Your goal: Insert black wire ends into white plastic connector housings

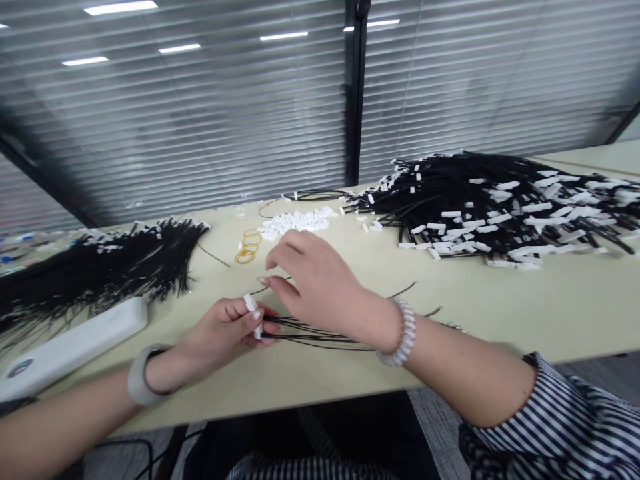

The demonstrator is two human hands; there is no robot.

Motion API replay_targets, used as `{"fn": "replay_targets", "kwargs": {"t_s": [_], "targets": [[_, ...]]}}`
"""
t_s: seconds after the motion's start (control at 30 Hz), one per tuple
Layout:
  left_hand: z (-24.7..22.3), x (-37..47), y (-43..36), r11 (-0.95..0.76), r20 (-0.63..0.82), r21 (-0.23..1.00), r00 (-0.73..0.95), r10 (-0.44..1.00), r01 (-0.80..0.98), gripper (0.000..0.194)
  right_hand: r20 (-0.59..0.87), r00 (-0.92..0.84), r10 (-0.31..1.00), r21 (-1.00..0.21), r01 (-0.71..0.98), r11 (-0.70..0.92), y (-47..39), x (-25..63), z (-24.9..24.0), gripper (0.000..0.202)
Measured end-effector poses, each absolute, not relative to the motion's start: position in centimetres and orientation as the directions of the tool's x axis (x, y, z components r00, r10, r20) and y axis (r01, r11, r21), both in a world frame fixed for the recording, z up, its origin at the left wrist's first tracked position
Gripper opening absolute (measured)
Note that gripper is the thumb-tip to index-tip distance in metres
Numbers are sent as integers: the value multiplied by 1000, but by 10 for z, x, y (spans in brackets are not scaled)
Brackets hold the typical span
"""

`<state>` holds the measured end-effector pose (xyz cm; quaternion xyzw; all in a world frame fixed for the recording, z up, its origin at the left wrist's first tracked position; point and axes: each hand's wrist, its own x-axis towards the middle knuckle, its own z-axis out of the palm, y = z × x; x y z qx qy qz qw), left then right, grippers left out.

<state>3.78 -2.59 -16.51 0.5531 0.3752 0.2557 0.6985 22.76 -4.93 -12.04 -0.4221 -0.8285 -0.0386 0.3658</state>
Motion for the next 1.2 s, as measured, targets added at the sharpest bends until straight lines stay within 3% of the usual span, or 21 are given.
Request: {"fn": "replay_targets", "kwargs": {"t_s": [0.07, 0.17, 0.4, 0.53, 0.7, 0.83, 0.9, 1.0, 1.1, 1.2], "targets": [[-165, 38, -25, 276, -250, 960, 581, 775, 44, 31, 587, -439, 680, -225, 719, 658, -53, 234, -113, 20], [-163, 37, -25, 283, -236, 959, 587, 774, 13, 32, 377, -565, 734, -183, 731, 657, -58, 239, -107, 34], [-162, 38, -24, 314, -238, 949, 575, 783, -35, 36, 190, -667, 721, -148, 706, 692, -56, 235, -112, 31], [-161, 37, -24, 326, -230, 944, 595, 770, -56, 32, 254, -631, 733, -89, 740, 667, -51, 236, -115, 30], [-162, 36, -23, 360, -237, 928, 598, 766, -93, 30, 326, -643, 693, 179, 762, 622, -52, 239, -114, 17], [-164, 34, -19, 387, -245, 914, 600, 762, -119, 26, 484, -560, 673, 349, 828, 438, -56, 246, -102, 18], [-164, 34, -17, 398, -247, 909, 606, 757, -127, 26, 612, -431, 663, 269, 902, 338, -57, 251, -97, 19], [-163, 34, -17, 410, -247, 903, 626, 740, -128, 27, 790, -204, 578, -63, 910, 409, -56, 257, -93, 16], [-164, 34, -18, 413, -243, 903, 646, 724, -123, 28, 839, 21, 543, -430, 637, 639, -54, 257, -91, 21], [-165, 34, -18, 404, -239, 907, 648, 723, -117, 29, 751, 226, 620, -660, 279, 698, -54, 253, -90, 25]]}}
